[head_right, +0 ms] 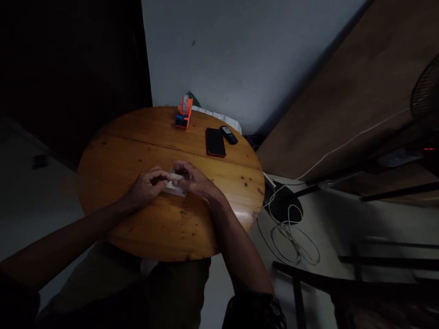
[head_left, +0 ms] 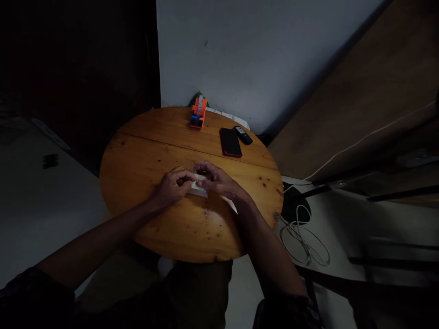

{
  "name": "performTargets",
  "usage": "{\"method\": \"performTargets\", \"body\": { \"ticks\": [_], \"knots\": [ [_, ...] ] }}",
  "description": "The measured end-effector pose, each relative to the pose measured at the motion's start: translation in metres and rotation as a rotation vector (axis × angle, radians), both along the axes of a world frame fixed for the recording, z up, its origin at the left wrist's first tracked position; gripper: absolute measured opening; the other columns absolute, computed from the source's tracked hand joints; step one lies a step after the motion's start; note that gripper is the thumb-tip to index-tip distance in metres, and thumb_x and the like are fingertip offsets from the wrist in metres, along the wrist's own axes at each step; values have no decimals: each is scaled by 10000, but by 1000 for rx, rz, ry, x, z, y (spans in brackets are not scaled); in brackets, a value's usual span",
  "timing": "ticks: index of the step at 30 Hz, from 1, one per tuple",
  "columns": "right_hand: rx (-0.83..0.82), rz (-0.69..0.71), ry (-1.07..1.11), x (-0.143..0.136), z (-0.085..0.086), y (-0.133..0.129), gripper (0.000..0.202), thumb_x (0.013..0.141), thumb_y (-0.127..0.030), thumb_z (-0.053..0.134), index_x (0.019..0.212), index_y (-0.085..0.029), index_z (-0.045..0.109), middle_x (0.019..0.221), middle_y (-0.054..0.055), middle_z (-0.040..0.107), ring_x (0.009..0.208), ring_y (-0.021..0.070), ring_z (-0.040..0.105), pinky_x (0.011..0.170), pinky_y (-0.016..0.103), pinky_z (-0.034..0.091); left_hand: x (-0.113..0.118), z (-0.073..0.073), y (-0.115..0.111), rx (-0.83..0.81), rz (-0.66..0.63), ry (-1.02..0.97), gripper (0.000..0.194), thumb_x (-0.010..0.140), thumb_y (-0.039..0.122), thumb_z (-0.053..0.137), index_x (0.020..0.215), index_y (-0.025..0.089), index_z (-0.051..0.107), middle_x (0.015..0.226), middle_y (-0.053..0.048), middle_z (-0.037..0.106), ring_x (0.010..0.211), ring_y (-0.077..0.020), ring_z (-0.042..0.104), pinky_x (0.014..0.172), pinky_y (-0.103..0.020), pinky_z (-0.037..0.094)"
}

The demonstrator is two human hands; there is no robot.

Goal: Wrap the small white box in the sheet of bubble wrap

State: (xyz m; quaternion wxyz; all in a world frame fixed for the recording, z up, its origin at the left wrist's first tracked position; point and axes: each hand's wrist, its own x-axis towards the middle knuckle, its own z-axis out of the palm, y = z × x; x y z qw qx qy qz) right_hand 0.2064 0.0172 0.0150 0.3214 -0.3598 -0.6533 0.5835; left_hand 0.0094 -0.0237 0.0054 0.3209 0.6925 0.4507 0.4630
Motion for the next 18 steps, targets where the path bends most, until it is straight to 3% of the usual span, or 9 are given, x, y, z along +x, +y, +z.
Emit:
{"method": "performTargets", "body": {
  "ticks": [8,13,18],
  "knots": [
    [-23,23,-39,2,-1,1,710,699,-326,816,1344,-214,539,1350,110,581,1267,238,549,1033,392,497,0,0,-1,-28,-16,-18,163,769,171,578,812,183,735,756,-4,591,687,-134,552,639,-245,442],
    [-27,12,-29,1,-4,2,736,683,-337,835,1349,-244,537,1371,98,574,1285,259,539,1067,429,471,-1,0,0,1,-6,0,154,765,163,581,801,184,730,749,1,585,716,-138,561,683,-253,454],
    [-44,1,-50,3,4,-2,697,705,-350,818,1344,-250,559,1382,93,583,1290,287,538,1053,454,487,-2,-2,0,0,-15,0,162,779,168,578,822,181,734,755,2,571,707,-134,563,662,-246,456]
  ]
}}
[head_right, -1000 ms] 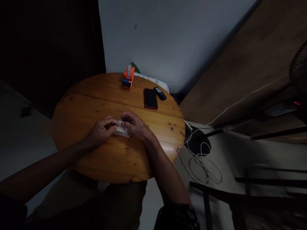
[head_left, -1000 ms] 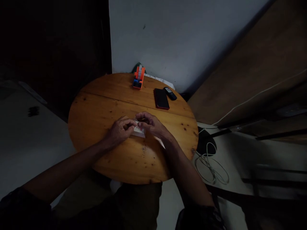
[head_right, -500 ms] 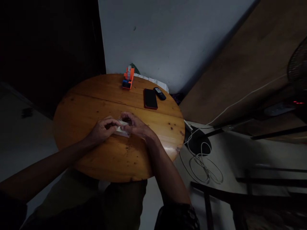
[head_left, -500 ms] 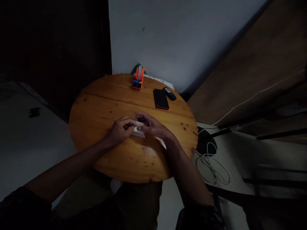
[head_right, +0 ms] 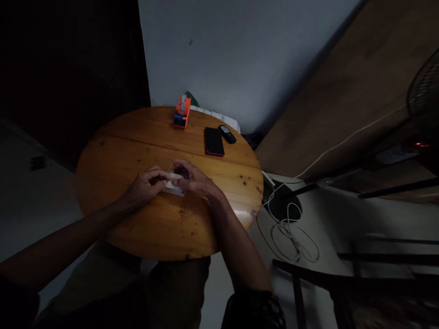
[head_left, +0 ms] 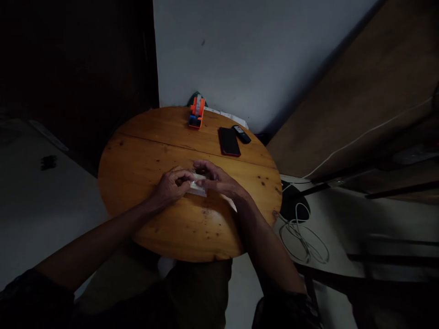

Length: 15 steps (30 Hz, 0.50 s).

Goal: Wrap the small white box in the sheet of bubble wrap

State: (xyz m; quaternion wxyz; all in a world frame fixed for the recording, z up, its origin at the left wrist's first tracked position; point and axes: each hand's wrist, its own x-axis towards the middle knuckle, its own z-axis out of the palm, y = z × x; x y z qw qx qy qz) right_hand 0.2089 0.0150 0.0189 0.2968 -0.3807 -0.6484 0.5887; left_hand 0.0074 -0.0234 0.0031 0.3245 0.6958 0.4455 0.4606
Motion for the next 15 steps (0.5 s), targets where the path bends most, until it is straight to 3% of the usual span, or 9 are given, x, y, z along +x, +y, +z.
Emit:
{"method": "performTargets", "body": {
  "ticks": [7,15],
  "knots": [
    [89,-66,13,11,8,4,553,746,-335,783,1268,-260,615,1347,85,622,1341,285,520,1122,490,420,0,-1,1,18,8,0,166,772,149,586,826,185,738,768,2,596,695,-128,551,688,-252,471],
    [30,-40,31,5,0,5,583,698,-245,797,1252,-253,616,1268,68,645,1218,255,584,1041,452,488,0,1,0,19,0,29,165,778,153,588,831,183,742,762,0,595,702,-133,562,677,-250,469]
  ]
}}
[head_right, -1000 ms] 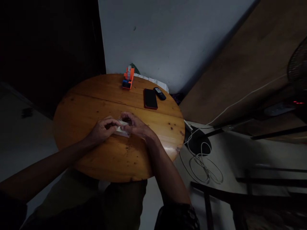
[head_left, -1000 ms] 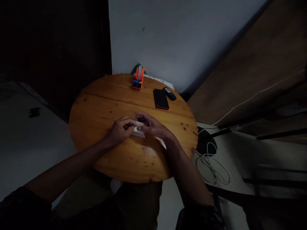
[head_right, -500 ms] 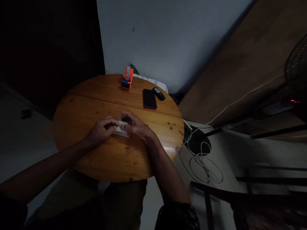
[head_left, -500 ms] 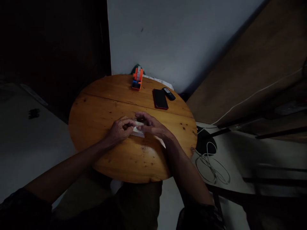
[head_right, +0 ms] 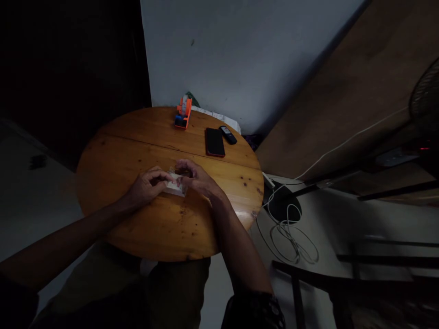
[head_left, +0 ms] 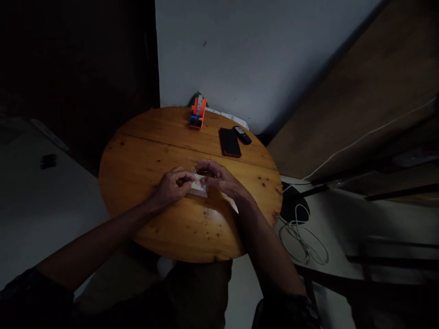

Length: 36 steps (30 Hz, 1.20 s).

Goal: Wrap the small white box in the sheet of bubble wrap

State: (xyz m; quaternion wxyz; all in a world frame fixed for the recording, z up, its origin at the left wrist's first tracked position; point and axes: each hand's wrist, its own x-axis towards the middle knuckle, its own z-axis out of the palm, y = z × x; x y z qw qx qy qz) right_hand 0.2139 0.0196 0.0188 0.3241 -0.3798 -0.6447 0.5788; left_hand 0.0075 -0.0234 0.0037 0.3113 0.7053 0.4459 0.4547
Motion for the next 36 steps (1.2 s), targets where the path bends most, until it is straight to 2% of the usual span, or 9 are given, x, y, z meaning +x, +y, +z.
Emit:
{"method": "performTargets", "body": {
  "ticks": [5,13,22,29,33,36],
  "knots": [
    [12,-4,9,0,0,0,566,692,-219,774,1235,-249,617,1231,51,656,1194,241,596,1049,444,480,0,0,-1,5,-2,-17,166,780,153,582,826,178,740,756,5,579,672,-121,544,671,-246,473],
    [36,-34,60,-1,-4,3,517,718,-308,781,1209,-255,626,1237,56,658,1228,250,583,1083,457,453,-1,-2,0,15,-4,-22,175,773,155,579,830,180,743,758,-2,594,707,-130,579,667,-242,466],
    [-18,-32,68,-8,-7,2,530,668,-198,730,1183,-253,616,1170,32,654,1154,220,596,998,402,506,0,-1,0,14,-19,-14,158,785,177,592,839,176,741,764,1,587,702,-126,568,677,-245,468],
    [-65,15,86,-9,-10,2,628,639,-252,791,1232,-256,585,1212,50,643,1165,237,593,939,374,527,0,-3,1,2,-3,-10,147,777,172,603,842,175,735,784,-1,603,689,-122,553,687,-247,475],
    [-64,26,82,-8,-4,0,605,647,-267,794,1222,-256,606,1210,48,649,1171,239,596,996,409,508,-1,-1,1,3,-6,1,139,783,186,609,840,178,735,791,-6,608,725,-135,581,705,-254,489],
    [-43,-45,104,-2,2,1,524,676,-296,780,1178,-255,636,1207,49,673,1206,243,590,1063,441,471,-2,0,0,1,-5,-9,148,777,188,605,849,186,734,801,-10,616,758,-146,603,715,-257,497]
  ]
}}
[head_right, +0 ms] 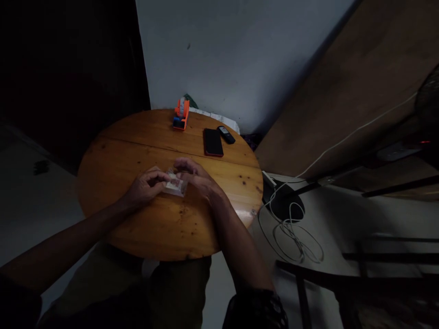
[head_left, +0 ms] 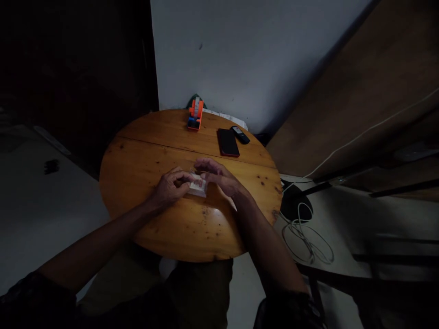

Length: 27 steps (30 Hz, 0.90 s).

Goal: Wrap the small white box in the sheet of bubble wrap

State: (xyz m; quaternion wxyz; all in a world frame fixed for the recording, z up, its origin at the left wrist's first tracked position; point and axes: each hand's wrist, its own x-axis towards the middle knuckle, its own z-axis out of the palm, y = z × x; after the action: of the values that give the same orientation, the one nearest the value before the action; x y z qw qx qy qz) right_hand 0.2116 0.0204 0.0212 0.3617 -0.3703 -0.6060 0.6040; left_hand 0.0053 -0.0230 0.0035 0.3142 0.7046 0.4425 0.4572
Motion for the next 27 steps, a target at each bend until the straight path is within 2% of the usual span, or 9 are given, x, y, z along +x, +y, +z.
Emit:
{"method": "performTargets", "body": {
  "ticks": [4,8,13,16,18,23,27],
  "knots": [
    [40,-129,49,8,4,4,444,673,-283,753,1107,-257,666,1169,39,706,1197,237,600,1064,436,463,-2,1,1,17,38,-56,160,762,182,603,859,182,730,813,-13,633,774,-151,602,730,-265,499],
    [70,-169,46,12,4,6,365,670,-277,750,1030,-250,697,1097,21,715,1114,214,624,1026,399,470,-3,0,2,-16,75,-88,158,764,201,593,853,183,723,785,-3,612,745,-143,581,698,-260,476],
    [106,-91,-38,14,11,1,290,679,-342,790,940,-243,711,1128,25,700,1065,211,619,956,372,484,-4,-1,3,-26,86,-101,148,750,222,601,832,185,718,761,2,588,726,-139,567,664,-254,457],
    [120,-25,-75,16,17,-1,322,679,-406,818,936,-244,712,1205,35,679,1073,223,614,924,365,487,-3,-1,3,-35,86,-95,146,749,225,601,829,188,717,749,5,588,710,-137,560,660,-253,457],
    [127,-36,-93,18,18,-1,346,677,-429,823,947,-246,708,1205,35,676,1038,218,620,906,362,484,-3,0,3,-39,85,-84,144,754,226,598,828,190,716,751,3,594,708,-139,559,654,-252,457],
    [158,-211,-126,21,12,5,327,690,-431,795,928,-231,694,1051,26,701,963,194,612,894,347,479,-2,-1,3,-24,87,-76,137,762,216,596,826,186,713,763,-3,613,712,-142,567,653,-254,465],
    [175,-324,-201,20,5,9,335,694,-466,770,885,-205,684,883,4,688,794,158,582,781,309,474,-2,0,3,-15,84,-59,128,758,217,602,817,188,712,754,0,608,719,-142,573,666,-252,471]
  ]
}}
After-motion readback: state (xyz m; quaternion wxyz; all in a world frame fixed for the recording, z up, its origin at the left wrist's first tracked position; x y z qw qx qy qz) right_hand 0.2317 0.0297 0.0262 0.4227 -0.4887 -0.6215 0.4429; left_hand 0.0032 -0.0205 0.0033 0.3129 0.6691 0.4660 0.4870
